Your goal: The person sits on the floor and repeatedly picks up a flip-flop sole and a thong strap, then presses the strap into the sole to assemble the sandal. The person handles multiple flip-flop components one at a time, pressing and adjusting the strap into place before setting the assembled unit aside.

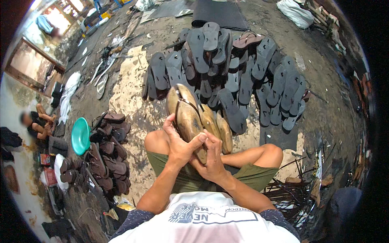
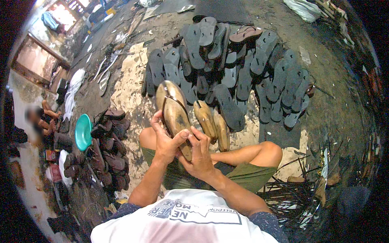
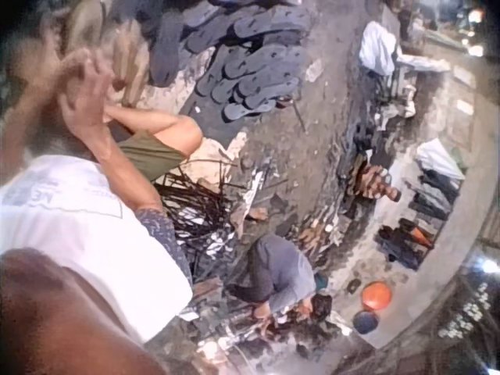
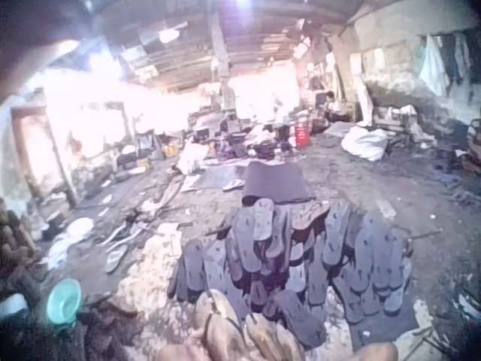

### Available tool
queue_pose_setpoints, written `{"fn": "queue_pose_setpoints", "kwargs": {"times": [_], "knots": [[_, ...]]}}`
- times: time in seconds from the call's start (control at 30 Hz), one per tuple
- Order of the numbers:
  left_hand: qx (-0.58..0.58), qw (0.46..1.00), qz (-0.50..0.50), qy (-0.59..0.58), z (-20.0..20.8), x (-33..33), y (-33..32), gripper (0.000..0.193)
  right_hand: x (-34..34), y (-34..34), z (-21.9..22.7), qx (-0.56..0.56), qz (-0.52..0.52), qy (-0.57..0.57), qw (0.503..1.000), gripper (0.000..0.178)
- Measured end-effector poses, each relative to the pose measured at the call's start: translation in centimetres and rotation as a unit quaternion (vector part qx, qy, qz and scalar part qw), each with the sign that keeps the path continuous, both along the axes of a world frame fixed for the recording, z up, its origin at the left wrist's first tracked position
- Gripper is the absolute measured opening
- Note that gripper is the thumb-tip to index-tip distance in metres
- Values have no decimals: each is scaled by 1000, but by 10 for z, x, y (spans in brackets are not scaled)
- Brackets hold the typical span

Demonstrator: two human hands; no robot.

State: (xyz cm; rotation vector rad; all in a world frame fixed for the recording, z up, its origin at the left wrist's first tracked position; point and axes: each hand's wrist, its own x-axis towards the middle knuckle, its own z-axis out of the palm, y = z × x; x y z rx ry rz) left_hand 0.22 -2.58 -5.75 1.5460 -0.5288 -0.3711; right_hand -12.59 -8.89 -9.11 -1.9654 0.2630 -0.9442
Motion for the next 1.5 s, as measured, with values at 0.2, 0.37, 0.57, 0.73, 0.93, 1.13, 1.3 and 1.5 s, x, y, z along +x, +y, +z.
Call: {"fn": "queue_pose_setpoints", "kwargs": {"times": [0.2, 0.37, 0.57, 0.73, 0.93, 1.13, 1.3, 1.5], "knots": [[34, 980, -147, 131, 48, -36, 33, 97, -6, -85, 20, 549, 275, 47, 788, 91], [139, 951, -271, 62, 95, -52, 49, 108, 0, -92, 24, 627, 283, 78, 722, 83], [-44, 943, -141, 299, -22, -65, 102, 55, 1, -53, 6, 691, 233, -76, 681, 81], [-1, 897, -29, 441, 12, -94, 103, 48, 8, -45, 0, 709, 268, -84, 647, 86], [31, 907, -9, 419, 47, -100, 115, 41, 12, -42, 16, 683, 271, -57, 676, 82], [202, 971, -107, -65, 14, -42, 126, 55, 16, -83, 51, 550, 269, 127, 781, 61], [62, 965, -251, -42, 71, -54, 59, 138, 25, -94, 61, 375, 260, 202, 867, 62], [-207, 923, -146, 289, 73, -44, 29, 134, -7, -50, 13, 617, 274, -40, 736, 84]]}}
